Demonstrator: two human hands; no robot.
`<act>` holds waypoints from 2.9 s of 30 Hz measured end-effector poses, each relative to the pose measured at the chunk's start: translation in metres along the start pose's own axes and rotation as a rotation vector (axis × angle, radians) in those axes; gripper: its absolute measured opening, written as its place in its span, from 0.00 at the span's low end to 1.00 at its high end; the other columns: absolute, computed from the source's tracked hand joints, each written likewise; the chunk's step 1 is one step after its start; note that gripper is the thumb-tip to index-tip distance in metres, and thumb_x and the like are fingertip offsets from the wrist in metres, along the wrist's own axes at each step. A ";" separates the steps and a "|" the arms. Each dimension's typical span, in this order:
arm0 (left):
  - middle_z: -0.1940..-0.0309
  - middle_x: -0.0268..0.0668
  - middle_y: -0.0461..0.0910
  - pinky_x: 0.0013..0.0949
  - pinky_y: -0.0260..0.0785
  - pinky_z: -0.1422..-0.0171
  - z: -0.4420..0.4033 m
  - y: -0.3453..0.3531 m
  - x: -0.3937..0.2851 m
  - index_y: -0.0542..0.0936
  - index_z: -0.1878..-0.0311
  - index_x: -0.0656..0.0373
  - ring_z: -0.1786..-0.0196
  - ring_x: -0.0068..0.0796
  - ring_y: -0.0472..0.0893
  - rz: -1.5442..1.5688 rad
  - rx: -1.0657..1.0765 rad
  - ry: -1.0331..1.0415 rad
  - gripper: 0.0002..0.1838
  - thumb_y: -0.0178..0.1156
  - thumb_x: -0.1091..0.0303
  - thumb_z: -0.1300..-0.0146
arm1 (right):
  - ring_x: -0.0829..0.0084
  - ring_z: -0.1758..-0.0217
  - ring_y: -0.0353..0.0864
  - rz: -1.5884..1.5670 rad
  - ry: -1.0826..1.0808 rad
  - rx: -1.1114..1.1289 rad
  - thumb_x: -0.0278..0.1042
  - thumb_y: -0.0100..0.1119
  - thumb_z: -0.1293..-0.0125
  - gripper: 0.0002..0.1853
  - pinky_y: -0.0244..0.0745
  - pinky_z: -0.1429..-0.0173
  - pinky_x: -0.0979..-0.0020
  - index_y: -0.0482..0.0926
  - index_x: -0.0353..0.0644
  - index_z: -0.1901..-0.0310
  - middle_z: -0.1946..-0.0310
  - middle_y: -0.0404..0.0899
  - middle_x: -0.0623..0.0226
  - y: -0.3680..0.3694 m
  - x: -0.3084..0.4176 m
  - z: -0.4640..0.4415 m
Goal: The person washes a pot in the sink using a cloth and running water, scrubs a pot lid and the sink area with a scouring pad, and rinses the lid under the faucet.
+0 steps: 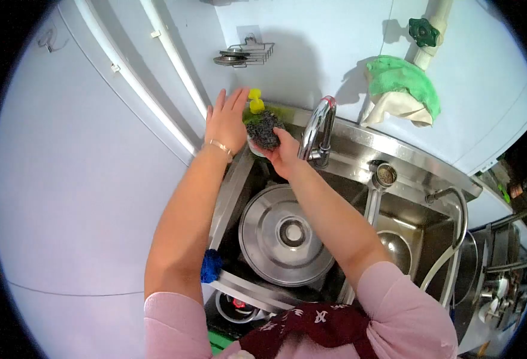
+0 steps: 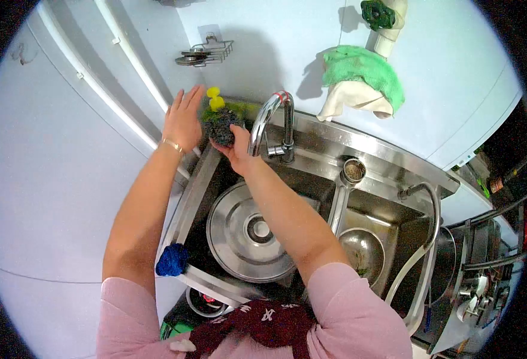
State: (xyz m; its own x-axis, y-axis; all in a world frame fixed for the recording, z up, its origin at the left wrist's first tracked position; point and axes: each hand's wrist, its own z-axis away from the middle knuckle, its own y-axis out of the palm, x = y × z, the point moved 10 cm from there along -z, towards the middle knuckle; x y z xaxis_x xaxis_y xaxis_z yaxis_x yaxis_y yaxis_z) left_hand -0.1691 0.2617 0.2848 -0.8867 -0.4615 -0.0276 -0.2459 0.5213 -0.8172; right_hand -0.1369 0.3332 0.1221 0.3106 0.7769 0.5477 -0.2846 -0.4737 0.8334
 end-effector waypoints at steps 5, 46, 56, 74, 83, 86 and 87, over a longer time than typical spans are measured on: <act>0.29 0.24 0.54 0.48 0.57 0.31 -0.034 0.054 0.023 0.52 0.29 0.40 0.29 0.39 0.57 -0.167 0.383 -0.052 0.43 0.52 0.81 0.49 | 0.62 0.51 0.77 0.105 -0.111 -0.138 0.34 0.40 0.32 0.15 0.79 0.49 0.60 0.68 0.32 0.51 0.54 0.75 0.57 0.004 0.019 0.003; 0.57 0.49 0.78 0.41 0.72 0.53 0.445 0.207 0.020 0.71 0.49 0.73 0.59 0.44 0.80 0.958 0.457 -1.604 0.24 0.58 0.63 0.43 | 0.70 0.53 0.76 0.303 0.313 -0.566 0.34 0.49 0.34 0.23 0.73 0.54 0.68 0.61 0.41 0.38 0.51 0.74 0.64 -0.204 -0.022 0.294; 0.55 0.40 0.75 0.41 0.70 0.46 0.376 0.155 -0.077 0.68 0.45 0.62 0.52 0.39 0.76 1.772 0.455 -1.366 0.24 0.49 0.81 0.49 | 0.53 0.36 0.64 1.275 -0.143 -0.206 0.39 0.54 0.38 0.28 0.58 0.33 0.61 0.63 0.45 0.36 0.39 0.65 0.52 -0.120 0.001 0.272; 0.59 0.36 0.77 0.28 0.69 0.55 0.352 0.041 -0.064 0.72 0.50 0.65 0.58 0.29 0.77 1.718 0.311 -1.082 0.23 0.48 0.82 0.54 | 0.51 0.35 0.61 1.447 -0.666 0.338 0.26 0.51 0.41 0.23 0.54 0.30 0.57 0.66 0.39 0.43 0.40 0.65 0.52 0.040 -0.067 0.224; 0.56 0.38 0.77 0.33 0.70 0.51 0.350 0.019 -0.063 0.71 0.48 0.66 0.55 0.33 0.78 1.740 0.280 -1.066 0.26 0.48 0.80 0.56 | 0.53 0.42 0.68 1.412 -0.686 0.197 0.27 0.58 0.44 0.17 0.63 0.36 0.59 0.73 0.41 0.51 0.49 0.70 0.57 0.054 -0.064 0.196; 0.53 0.40 0.75 0.38 0.71 0.48 0.362 0.017 -0.046 0.68 0.44 0.66 0.53 0.38 0.77 1.792 0.172 -1.087 0.30 0.48 0.79 0.57 | 0.55 0.41 0.68 1.415 -0.856 0.455 0.27 0.60 0.45 0.18 0.62 0.35 0.58 0.74 0.41 0.51 0.49 0.71 0.58 0.084 -0.069 0.230; 0.53 0.41 0.75 0.39 0.71 0.48 0.368 0.016 -0.042 0.68 0.44 0.65 0.52 0.39 0.77 1.786 0.169 -1.095 0.30 0.48 0.79 0.58 | 0.56 0.41 0.68 1.423 -0.869 0.534 0.27 0.60 0.46 0.18 0.62 0.35 0.58 0.74 0.41 0.51 0.50 0.71 0.58 0.090 -0.069 0.236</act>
State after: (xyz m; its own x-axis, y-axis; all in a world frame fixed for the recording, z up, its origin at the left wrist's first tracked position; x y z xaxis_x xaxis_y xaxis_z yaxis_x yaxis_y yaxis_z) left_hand 0.0081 0.0256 0.0608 0.4919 0.1818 -0.8514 0.4955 0.7457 0.4455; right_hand 0.0302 0.1387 0.1765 0.5095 -0.6718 0.5377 -0.4949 -0.7400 -0.4555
